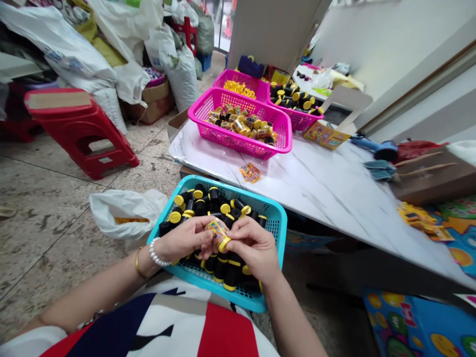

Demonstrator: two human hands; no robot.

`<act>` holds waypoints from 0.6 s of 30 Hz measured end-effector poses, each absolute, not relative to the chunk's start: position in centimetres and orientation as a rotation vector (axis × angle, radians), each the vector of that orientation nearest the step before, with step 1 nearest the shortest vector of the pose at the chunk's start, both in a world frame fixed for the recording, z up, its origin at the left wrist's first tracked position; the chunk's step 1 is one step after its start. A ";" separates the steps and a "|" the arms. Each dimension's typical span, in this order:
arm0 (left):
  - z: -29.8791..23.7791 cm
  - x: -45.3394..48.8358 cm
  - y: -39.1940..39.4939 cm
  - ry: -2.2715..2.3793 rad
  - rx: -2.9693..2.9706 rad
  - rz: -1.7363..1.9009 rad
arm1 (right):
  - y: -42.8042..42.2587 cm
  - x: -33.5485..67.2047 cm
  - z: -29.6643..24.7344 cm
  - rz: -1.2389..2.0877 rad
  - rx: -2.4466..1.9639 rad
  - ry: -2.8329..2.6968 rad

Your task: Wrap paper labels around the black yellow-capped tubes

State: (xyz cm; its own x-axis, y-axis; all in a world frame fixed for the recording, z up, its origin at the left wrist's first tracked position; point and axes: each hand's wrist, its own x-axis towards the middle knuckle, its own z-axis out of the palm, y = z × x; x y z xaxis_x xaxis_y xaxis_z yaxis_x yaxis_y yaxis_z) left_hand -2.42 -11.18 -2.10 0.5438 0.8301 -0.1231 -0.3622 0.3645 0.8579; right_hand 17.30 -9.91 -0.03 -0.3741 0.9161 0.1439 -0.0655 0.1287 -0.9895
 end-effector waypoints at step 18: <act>-2.1 -1.1 -10.7 0.655 0.691 0.841 | -10.0 17.0 0.1 1.302 -0.877 -1.644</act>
